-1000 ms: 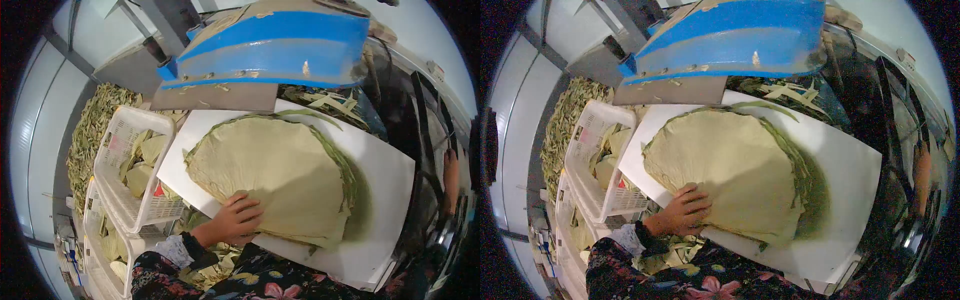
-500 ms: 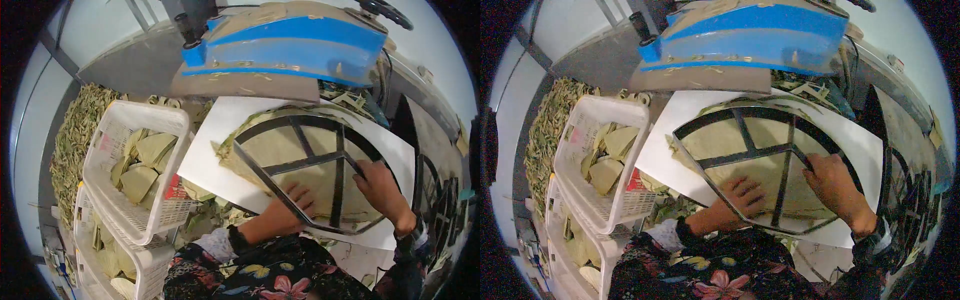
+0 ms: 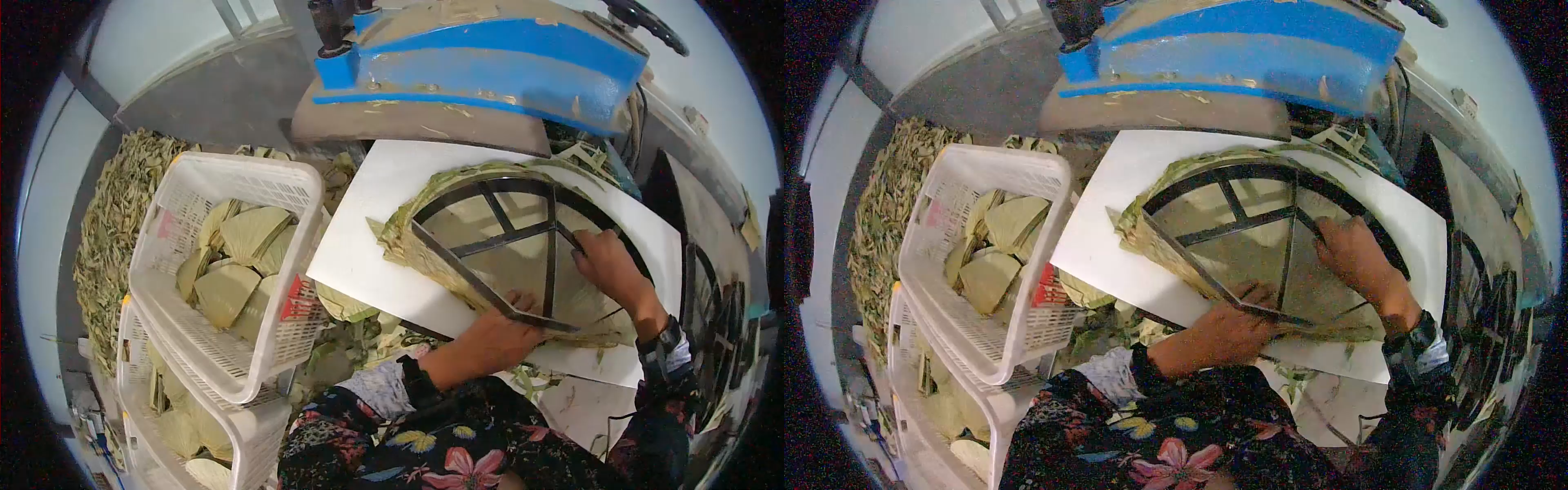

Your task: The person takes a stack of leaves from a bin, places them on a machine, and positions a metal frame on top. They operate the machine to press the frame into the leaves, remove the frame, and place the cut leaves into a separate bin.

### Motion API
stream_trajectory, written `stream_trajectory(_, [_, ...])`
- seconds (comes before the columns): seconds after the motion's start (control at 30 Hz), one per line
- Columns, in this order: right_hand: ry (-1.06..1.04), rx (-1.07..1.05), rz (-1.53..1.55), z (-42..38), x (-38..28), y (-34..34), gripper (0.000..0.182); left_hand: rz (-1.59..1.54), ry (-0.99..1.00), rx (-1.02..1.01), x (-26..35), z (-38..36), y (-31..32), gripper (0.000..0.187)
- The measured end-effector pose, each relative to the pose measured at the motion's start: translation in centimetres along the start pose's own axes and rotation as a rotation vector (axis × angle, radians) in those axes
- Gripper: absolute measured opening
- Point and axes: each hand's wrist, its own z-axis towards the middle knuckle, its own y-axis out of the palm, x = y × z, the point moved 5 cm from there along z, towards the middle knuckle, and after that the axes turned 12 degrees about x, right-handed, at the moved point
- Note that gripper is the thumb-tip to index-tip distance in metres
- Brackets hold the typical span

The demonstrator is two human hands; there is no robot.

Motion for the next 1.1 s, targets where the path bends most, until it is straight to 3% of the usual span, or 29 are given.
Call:
stream_trajectory(0.2, [-0.039,0.039,0.121,0.2,-0.1,-0.3,0.022,-0.072,0.039,-0.017,0.4,-0.9,0.0,0.030])
stream_trajectory(0.27, [-0.025,0.043,0.100,0.2,0.0,0.0,0.022,0.021,0.026,0.062,0.7,-2.0,-0.2,0.036])
stream_trajectory(0.4, [-0.015,0.014,0.088,0.1,0.6,1.1,0.021,0.007,-0.037,-0.020,1.5,-3.6,0.5,0.039])
stream_trajectory(0.67, [-0.031,0.119,0.085,-0.3,0.6,1.9,0.021,0.469,-0.071,0.124,2.6,-3.4,-0.2,0.036])
stream_trajectory(0.93, [-0.015,0.218,0.026,-1.1,1.1,4.0,0.021,0.343,-0.063,0.095,1.7,-3.4,0.1,0.033])
stream_trajectory(1.1, [-0.151,0.210,-0.062,-1.5,0.7,4.0,0.013,0.307,-0.014,0.113,1.4,-3.6,0.2,0.030])
